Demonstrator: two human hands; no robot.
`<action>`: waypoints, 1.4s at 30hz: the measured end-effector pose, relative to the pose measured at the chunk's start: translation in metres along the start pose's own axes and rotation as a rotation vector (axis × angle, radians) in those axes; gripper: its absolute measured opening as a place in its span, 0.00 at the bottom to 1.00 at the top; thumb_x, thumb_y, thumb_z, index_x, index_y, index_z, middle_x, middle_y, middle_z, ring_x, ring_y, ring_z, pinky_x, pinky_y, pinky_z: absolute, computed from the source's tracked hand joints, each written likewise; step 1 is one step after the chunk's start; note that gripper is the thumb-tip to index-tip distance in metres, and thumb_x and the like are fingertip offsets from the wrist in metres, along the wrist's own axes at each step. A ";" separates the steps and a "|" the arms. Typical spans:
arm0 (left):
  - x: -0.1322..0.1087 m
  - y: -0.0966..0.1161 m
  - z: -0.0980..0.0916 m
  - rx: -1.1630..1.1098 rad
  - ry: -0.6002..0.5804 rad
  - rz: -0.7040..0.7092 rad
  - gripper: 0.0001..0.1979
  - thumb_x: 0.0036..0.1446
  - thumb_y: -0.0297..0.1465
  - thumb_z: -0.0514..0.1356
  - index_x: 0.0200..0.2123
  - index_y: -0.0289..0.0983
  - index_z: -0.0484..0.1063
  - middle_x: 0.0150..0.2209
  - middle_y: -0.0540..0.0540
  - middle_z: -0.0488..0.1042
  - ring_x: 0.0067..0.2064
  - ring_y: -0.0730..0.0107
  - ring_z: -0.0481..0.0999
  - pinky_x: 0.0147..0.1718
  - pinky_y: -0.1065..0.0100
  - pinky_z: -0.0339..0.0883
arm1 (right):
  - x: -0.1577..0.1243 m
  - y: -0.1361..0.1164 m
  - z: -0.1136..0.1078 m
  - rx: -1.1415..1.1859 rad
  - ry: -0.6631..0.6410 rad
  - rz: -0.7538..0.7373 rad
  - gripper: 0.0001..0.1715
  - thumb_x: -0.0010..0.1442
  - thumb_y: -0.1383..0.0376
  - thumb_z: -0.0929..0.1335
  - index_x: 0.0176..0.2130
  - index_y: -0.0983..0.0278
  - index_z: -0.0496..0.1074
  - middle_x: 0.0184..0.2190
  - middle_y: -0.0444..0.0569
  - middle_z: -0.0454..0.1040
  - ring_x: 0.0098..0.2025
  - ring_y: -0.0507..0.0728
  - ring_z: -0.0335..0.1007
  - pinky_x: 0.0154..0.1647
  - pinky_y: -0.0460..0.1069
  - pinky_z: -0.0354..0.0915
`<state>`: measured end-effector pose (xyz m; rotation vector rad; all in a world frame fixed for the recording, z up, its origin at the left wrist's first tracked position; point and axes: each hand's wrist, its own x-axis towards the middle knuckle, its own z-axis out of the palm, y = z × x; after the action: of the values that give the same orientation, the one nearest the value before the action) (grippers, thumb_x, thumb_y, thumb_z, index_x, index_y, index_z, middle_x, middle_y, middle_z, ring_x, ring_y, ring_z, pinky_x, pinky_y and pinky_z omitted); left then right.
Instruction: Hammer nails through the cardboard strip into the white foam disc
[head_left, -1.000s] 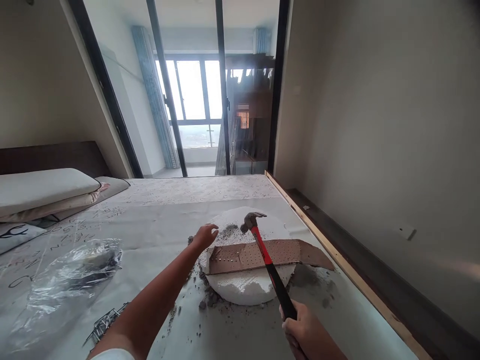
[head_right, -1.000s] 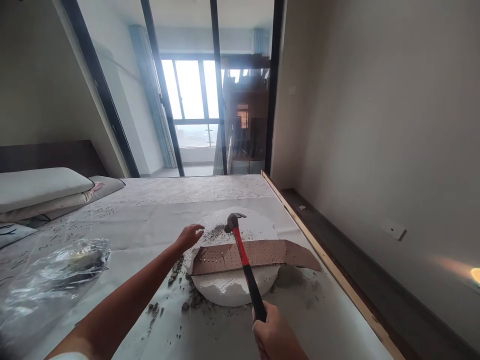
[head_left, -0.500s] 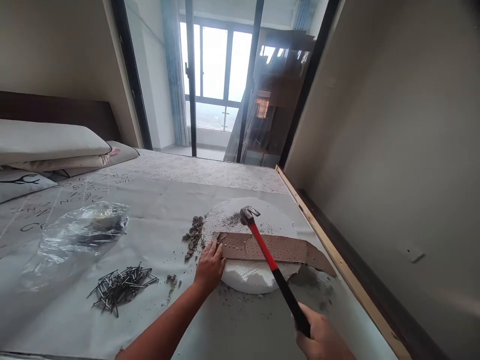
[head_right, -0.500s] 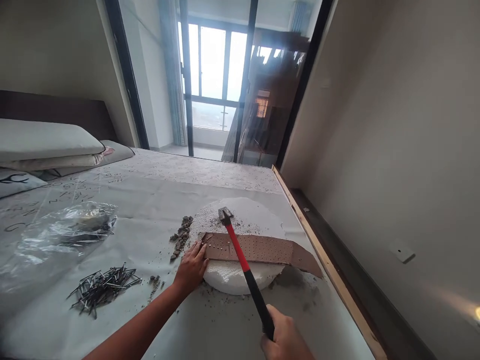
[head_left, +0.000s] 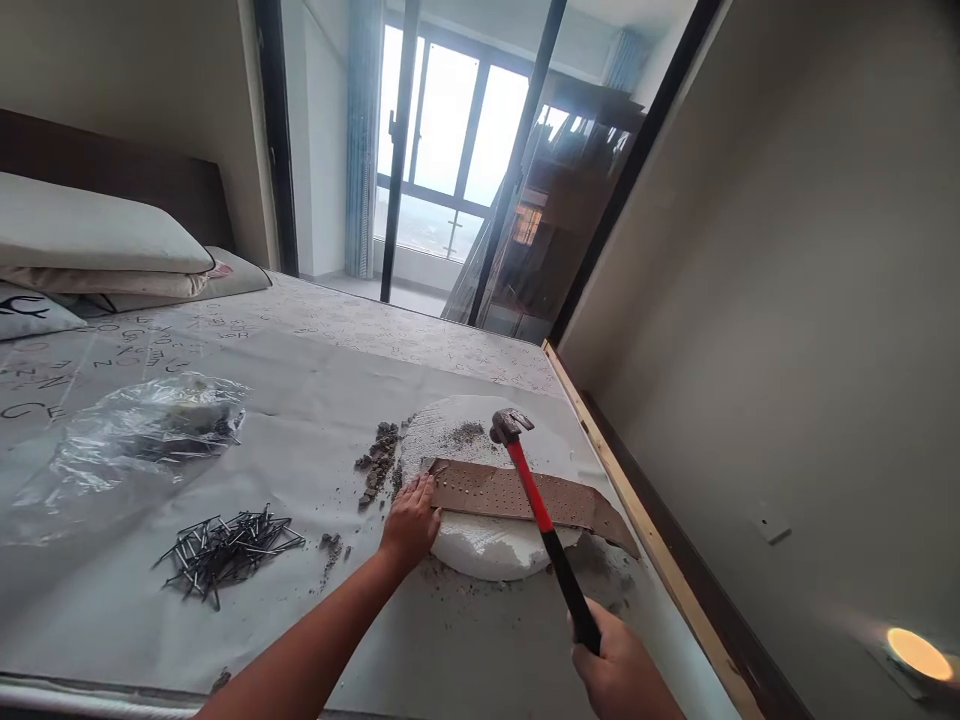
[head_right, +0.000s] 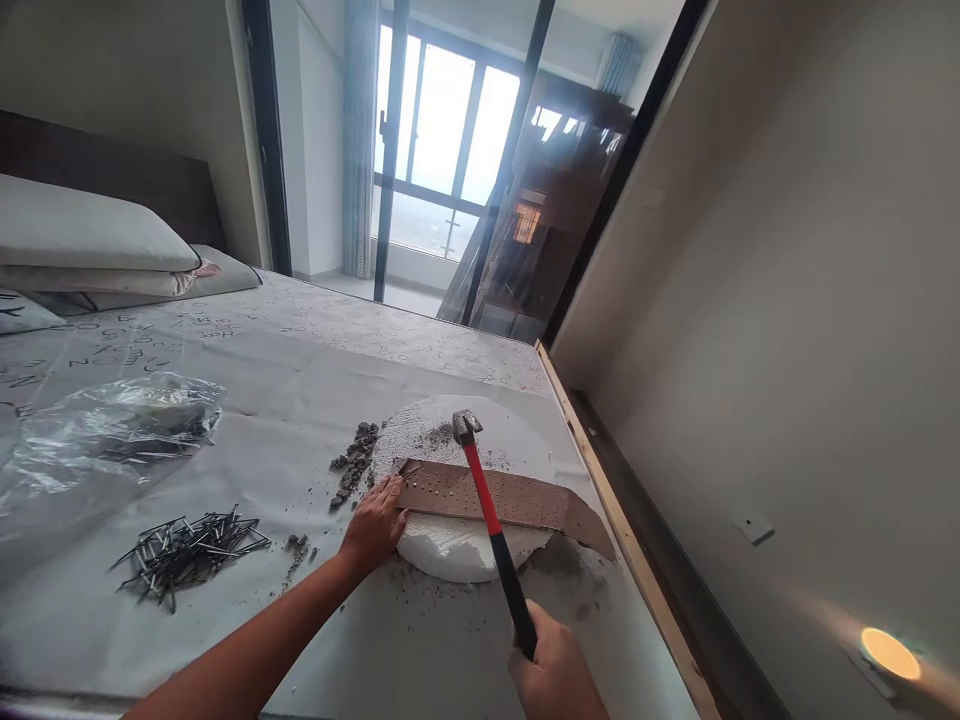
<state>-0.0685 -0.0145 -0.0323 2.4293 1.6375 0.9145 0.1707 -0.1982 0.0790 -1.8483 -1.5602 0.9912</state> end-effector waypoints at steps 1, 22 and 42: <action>0.000 0.000 0.000 -0.030 0.003 -0.007 0.27 0.55 0.35 0.49 0.56 0.30 0.60 0.58 0.36 0.61 0.60 0.55 0.58 0.57 0.55 0.54 | 0.002 0.005 0.007 -0.004 -0.013 0.010 0.05 0.45 0.71 0.58 0.23 0.61 0.54 0.18 0.39 0.50 0.22 0.50 0.47 0.21 0.45 0.46; 0.008 -0.031 -0.060 -0.843 0.237 -0.662 0.18 0.46 0.35 0.55 0.40 0.34 0.72 0.41 0.39 0.75 0.45 0.58 0.73 0.44 0.61 0.65 | 0.035 0.072 0.044 -1.021 -0.177 -0.465 0.19 0.44 0.78 0.61 0.36 0.64 0.69 0.28 0.52 0.76 0.28 0.61 0.72 0.23 0.49 0.50; 0.033 -0.010 0.009 -0.574 0.228 -0.683 0.21 0.45 0.29 0.58 0.45 0.35 0.69 0.51 0.39 0.63 0.55 0.58 0.62 0.54 0.64 0.55 | 0.104 -0.019 0.042 -0.853 0.000 -0.683 0.12 0.58 0.71 0.60 0.33 0.64 0.72 0.38 0.52 0.71 0.41 0.56 0.65 0.41 0.49 0.60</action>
<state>-0.0638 0.0208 -0.0292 1.3069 1.7592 1.3059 0.1331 -0.0954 0.0476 -1.5146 -2.6028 -0.0172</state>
